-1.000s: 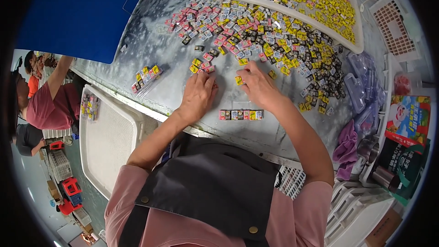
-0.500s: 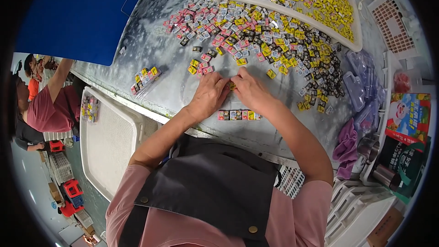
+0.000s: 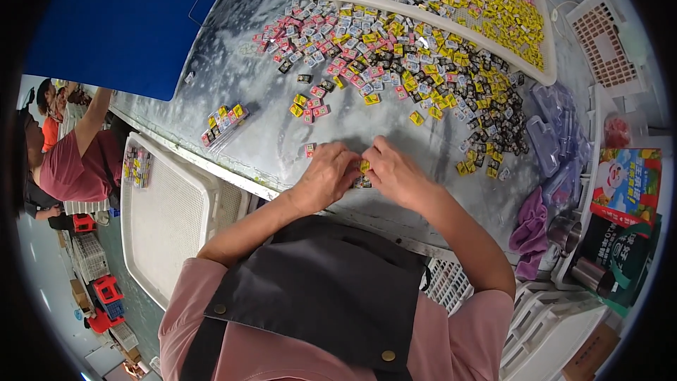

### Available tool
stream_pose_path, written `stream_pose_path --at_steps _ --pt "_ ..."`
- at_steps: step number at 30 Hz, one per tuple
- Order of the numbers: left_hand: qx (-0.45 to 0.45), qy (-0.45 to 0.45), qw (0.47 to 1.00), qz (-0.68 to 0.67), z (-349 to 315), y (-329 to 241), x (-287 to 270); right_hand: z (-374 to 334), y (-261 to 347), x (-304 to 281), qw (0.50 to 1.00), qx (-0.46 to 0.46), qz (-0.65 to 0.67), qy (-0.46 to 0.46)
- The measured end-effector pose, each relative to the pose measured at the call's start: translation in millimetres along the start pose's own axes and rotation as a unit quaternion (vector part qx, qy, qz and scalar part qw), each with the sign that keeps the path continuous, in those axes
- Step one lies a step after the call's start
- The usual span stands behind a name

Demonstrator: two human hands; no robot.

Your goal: Sorting and organizing small colorful plastic parts into sets on a factory workbench.

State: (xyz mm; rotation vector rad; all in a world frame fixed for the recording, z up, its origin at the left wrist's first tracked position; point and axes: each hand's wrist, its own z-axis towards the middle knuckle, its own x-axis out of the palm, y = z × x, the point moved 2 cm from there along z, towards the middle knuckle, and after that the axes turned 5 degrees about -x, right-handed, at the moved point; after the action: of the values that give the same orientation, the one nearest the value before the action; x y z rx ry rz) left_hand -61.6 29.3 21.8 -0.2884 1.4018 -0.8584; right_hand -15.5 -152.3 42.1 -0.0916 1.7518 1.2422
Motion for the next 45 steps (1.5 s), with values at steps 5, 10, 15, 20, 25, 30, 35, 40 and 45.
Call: stream_pose_path --at_steps 5,10,15,20,25,30,35,40,45 --pt "-0.012 -0.025 0.999 -0.02 -8 2 10 -10 0 10 0.998 0.0 -0.022 -0.056" --pt "-0.012 -0.043 0.998 -0.049 -12 -1 10 -15 0 14 0.998 -0.005 -0.014 -0.067" --pt "-0.015 -0.067 0.996 -0.057 -15 -2 12 -23 1 16 0.995 -0.015 -0.005 -0.103" --pt "0.015 -0.068 0.997 -0.02 -18 0 13 -36 -4 23 0.978 -0.101 -0.081 -0.165" --pt "0.095 -0.04 0.992 0.074 -22 2 11 -49 1 30 0.964 -0.12 -0.161 -0.176" --pt "0.129 -0.028 0.979 0.155 -31 0 16 -60 3 31 0.966 -0.111 -0.207 -0.111" --pt "0.112 -0.021 0.983 0.147 -30 -5 12 -57 8 41 0.973 -0.078 -0.208 -0.057" --pt "0.118 -0.011 0.981 0.156 -31 -4 14 -58 4 46 0.979 -0.057 -0.196 -0.017" --pt "0.01 -0.072 0.991 0.109 -37 -9 -19 -71 -10 19 0.962 0.054 -0.046 -0.264"
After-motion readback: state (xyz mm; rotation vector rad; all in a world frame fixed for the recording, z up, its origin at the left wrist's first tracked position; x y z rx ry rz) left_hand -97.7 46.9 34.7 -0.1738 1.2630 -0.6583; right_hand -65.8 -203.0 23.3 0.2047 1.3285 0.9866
